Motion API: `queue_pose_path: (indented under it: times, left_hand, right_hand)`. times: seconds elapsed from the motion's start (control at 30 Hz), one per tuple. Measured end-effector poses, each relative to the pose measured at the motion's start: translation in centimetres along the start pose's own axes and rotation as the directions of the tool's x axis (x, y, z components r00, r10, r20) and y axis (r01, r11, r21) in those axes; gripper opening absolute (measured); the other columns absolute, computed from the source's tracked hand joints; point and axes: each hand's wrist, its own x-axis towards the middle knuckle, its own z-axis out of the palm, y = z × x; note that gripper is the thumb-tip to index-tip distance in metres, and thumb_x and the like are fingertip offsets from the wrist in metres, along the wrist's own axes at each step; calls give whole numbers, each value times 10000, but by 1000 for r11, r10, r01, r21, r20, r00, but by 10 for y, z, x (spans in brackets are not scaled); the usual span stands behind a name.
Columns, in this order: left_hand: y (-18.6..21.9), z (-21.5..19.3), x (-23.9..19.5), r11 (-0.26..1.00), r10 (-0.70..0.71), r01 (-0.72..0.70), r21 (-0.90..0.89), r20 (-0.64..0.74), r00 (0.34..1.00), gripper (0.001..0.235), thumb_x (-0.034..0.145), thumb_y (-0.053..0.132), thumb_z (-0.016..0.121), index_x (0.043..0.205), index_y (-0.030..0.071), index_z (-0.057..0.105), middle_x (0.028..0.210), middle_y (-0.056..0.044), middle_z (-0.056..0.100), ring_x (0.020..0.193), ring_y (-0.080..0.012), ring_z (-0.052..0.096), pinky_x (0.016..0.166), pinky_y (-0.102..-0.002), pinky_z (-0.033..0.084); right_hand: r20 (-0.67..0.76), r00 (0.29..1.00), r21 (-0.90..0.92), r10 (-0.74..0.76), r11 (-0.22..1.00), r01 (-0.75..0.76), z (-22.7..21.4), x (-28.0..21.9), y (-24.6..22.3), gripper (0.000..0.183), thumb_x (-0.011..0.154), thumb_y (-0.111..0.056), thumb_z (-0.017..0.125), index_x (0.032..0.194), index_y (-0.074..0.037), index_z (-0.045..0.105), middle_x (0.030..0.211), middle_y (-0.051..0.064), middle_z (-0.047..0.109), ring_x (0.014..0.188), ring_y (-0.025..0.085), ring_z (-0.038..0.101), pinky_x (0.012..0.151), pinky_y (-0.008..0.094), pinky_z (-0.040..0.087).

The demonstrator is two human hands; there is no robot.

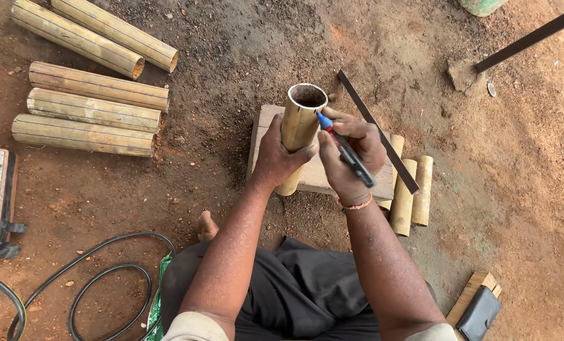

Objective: Marking circular segments and lengths on bamboo poles using a marker and a metal straightedge.

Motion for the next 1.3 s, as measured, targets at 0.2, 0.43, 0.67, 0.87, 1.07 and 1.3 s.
queue_pose_path:
  times: [0.2,0.43,0.67,0.87,1.07,1.3]
  left_hand:
    - [7,-7,1,985,159,-149,87,-122,980,762,776,442,893,1272,34,484,1134,-133,661,1048,-199,713,887,-355,643]
    - [5,-16,2,991,127,-123,60,-60,990,681,772,452,839,1249,41,580,1063,-130,710,956,-184,725,866,-356,620]
    - [12,-16,4,999,12,-10,40,-37,999,766,760,538,863,1256,52,539,1063,-88,663,961,-169,730,853,-364,659]
    - [1,-16,5,997,78,-77,27,-39,996,775,775,563,858,1263,49,545,1074,-88,668,995,-169,731,871,-363,663]
    - [3,-16,5,998,59,-60,-19,-34,998,768,772,540,868,1272,54,545,1082,-86,672,1000,-166,730,878,-357,658]
    - [6,-17,4,996,91,-93,-17,-54,994,763,775,512,884,1293,57,556,1136,-87,668,1030,-177,717,904,-372,638]
  right_hand:
    - [-80,988,279,129,955,-102,-3,2,8,248,1000,-9,738,1088,-41,508,1126,130,659,1220,311,719,1038,430,631]
    - [-1,1000,192,24,981,-24,2,6,12,274,989,-13,763,1084,-44,508,1120,128,654,1224,298,714,1069,425,615]
    - [50,999,56,16,998,-19,4,6,10,282,961,28,785,1059,-54,534,1115,147,685,1205,232,705,1050,378,615]
    - [58,998,60,31,998,-34,6,8,8,287,949,38,794,1061,-54,545,1128,153,687,1190,219,706,1015,357,622]
    - [68,998,5,13,1000,-13,4,9,9,266,946,31,788,1036,-54,553,1096,143,674,1205,245,711,975,339,631]
    - [55,998,13,8,1000,-8,10,10,3,263,945,44,768,1048,-49,544,1112,145,671,1173,246,711,956,337,635]
